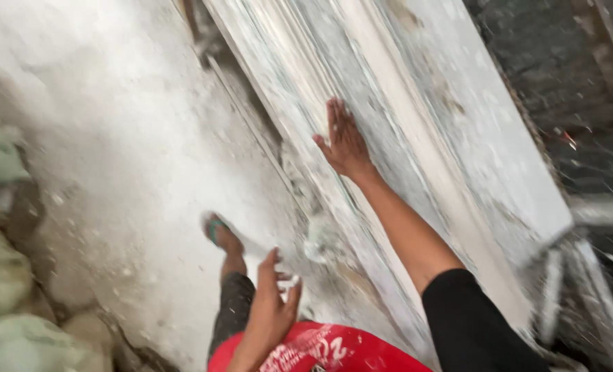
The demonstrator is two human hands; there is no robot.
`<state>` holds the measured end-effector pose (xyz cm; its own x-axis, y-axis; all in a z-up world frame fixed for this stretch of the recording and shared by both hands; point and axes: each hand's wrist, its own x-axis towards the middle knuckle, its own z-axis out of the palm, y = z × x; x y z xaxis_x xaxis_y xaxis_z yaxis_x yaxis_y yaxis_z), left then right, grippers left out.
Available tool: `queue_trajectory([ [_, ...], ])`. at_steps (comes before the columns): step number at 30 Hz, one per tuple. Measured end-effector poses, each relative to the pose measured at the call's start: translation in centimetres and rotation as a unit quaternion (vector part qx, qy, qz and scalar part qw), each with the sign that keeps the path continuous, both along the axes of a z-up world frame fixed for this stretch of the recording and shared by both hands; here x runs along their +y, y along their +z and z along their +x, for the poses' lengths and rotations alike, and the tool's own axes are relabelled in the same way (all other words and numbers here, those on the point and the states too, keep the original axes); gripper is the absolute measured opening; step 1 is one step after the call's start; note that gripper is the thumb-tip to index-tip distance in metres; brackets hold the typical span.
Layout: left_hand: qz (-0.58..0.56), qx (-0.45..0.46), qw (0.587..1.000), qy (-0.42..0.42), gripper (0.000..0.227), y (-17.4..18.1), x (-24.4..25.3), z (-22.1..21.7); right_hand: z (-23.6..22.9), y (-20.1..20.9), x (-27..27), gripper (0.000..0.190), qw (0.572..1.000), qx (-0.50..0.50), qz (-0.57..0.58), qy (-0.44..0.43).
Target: The person is applying liquid gypsum plaster over glass fiber strips inside a mold to create decorative molding.
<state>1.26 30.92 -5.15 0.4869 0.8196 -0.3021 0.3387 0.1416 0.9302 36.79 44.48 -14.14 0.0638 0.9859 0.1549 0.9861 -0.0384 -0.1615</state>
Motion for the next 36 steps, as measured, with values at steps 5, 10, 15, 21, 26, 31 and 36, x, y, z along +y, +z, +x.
queue_trajectory([
  [5, -0.040, 0.022, 0.999, 0.008, 0.075, 4.4, 16.8, -0.6, 0.5, 1.0, 14.7, 0.082, 1.000, 0.014, 0.025, 0.013],
  [10, 0.038, 0.026, 0.997, 0.055, 0.072, 8.3, 29.6, -3.6, -0.2, 2.7, 26.0, 0.079, 1.000, 0.024, 0.011, -0.010],
  [15, -0.037, 0.033, 0.985, 0.165, 0.083, 5.2, 38.4, -5.2, 0.8, 2.9, 38.6, 0.081, 1.000, 0.020, 0.009, -0.011],
  [21, -0.017, 0.025, 0.989, 0.146, 0.081, 0.4, 53.4, -3.2, 1.2, 3.6, 57.2, 0.086, 1.000, 0.021, 0.012, -0.012],
  [26, 0.018, 0.007, 0.990, 0.139, 0.077, 4.1, 69.5, 0.6, 1.5, 4.2, 73.7, 0.085, 1.000, 0.010, 0.013, -0.009],
  [31, 0.024, 0.014, 0.991, 0.134, 0.074, 7.7, 82.3, 1.9, 1.2, 5.6, 87.4, 0.084, 1.000, 0.024, 0.005, -0.017],
  [36, -0.078, 0.025, 0.986, 0.144, 0.081, 5.6, 96.4, 1.7, 1.4, 6.4, 102.5, 0.085, 0.999, 0.002, -0.019, -0.037],
])
